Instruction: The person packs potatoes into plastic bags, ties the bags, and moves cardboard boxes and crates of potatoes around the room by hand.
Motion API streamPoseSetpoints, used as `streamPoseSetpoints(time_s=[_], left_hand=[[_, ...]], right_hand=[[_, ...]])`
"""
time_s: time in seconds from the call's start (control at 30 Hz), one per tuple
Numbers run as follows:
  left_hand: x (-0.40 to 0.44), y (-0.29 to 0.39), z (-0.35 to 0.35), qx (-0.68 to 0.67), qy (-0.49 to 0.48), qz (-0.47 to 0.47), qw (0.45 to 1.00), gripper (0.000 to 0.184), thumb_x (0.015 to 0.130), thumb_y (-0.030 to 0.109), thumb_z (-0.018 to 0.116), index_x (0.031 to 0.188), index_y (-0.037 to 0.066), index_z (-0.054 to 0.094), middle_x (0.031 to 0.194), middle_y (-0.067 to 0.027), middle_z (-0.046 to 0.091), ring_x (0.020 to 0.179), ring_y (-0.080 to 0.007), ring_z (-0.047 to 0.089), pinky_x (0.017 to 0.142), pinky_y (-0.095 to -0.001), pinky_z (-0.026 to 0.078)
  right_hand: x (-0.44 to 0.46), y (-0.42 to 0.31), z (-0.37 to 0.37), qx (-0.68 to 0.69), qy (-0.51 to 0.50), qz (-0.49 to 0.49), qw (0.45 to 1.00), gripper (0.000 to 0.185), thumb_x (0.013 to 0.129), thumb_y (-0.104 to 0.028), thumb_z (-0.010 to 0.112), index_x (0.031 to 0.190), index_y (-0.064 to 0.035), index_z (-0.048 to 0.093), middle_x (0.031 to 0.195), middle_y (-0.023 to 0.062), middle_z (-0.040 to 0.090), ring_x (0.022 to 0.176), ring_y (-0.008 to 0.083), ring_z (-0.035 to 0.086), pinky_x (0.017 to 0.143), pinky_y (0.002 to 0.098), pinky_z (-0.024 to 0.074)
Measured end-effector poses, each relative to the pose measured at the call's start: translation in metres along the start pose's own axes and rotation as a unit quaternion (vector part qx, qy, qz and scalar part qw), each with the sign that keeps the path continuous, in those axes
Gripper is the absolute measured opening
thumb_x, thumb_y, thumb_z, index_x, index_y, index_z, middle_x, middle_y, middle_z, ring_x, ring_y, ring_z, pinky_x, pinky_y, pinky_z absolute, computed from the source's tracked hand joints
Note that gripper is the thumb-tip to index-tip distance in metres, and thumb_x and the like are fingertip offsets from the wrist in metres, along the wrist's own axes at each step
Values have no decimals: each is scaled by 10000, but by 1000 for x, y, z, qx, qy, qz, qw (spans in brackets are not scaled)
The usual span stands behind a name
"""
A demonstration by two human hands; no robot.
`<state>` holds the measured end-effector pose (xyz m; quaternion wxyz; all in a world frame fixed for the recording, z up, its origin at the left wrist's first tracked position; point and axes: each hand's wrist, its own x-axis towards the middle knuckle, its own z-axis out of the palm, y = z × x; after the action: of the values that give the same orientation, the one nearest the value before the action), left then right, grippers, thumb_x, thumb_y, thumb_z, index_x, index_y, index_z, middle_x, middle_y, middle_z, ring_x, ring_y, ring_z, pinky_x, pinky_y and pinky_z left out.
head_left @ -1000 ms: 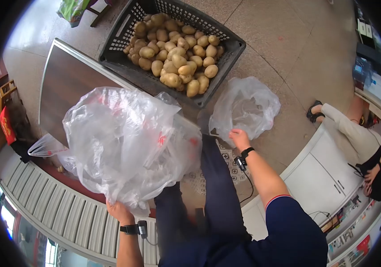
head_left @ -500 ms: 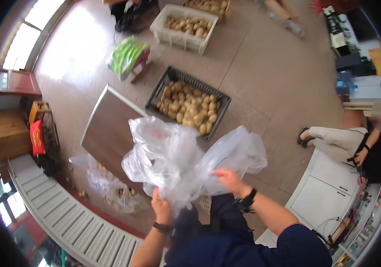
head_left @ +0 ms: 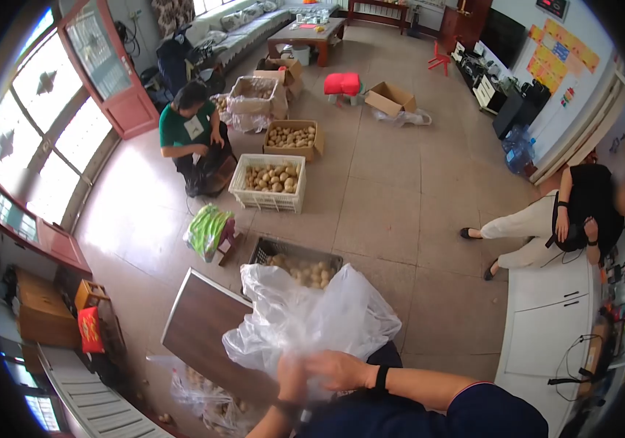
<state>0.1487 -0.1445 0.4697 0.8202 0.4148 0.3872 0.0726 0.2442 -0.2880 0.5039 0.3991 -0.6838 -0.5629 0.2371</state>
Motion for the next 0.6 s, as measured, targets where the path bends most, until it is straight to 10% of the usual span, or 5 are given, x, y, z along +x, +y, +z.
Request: streamPoseSetpoints(time_s=[0.2,0.37,0.6], left_hand=[[57,-19,79,125,-46,43,990,253,813,-25,535,1051,49,574,904,-59,618,717,-165,605,547,-287,497],[114,-85,166,336,-142,88,927,303,763,-21,507,1048,33,593,850,-42,620,677,-163,605,522,-291,491],[103,-38,350,519,-371,96,764,233,801,49,521,998,-1,633,840,-30,642,725,-91,581,618,-264,483]], right_hand=[[-54,51,-110,-130,164,96,973,747,718,-238,691,1370,-84,360,1329,220,406,1080,344,533,888,440,454],[-113,100,-205,-46,79,245,965,745,781,-229,616,1434,-181,261,1329,246,390,852,387,620,712,429,517],[-176,137,-271,-41,226,173,958,448,816,-197,556,1258,-150,498,1057,193,587,847,347,623,708,410,516]])
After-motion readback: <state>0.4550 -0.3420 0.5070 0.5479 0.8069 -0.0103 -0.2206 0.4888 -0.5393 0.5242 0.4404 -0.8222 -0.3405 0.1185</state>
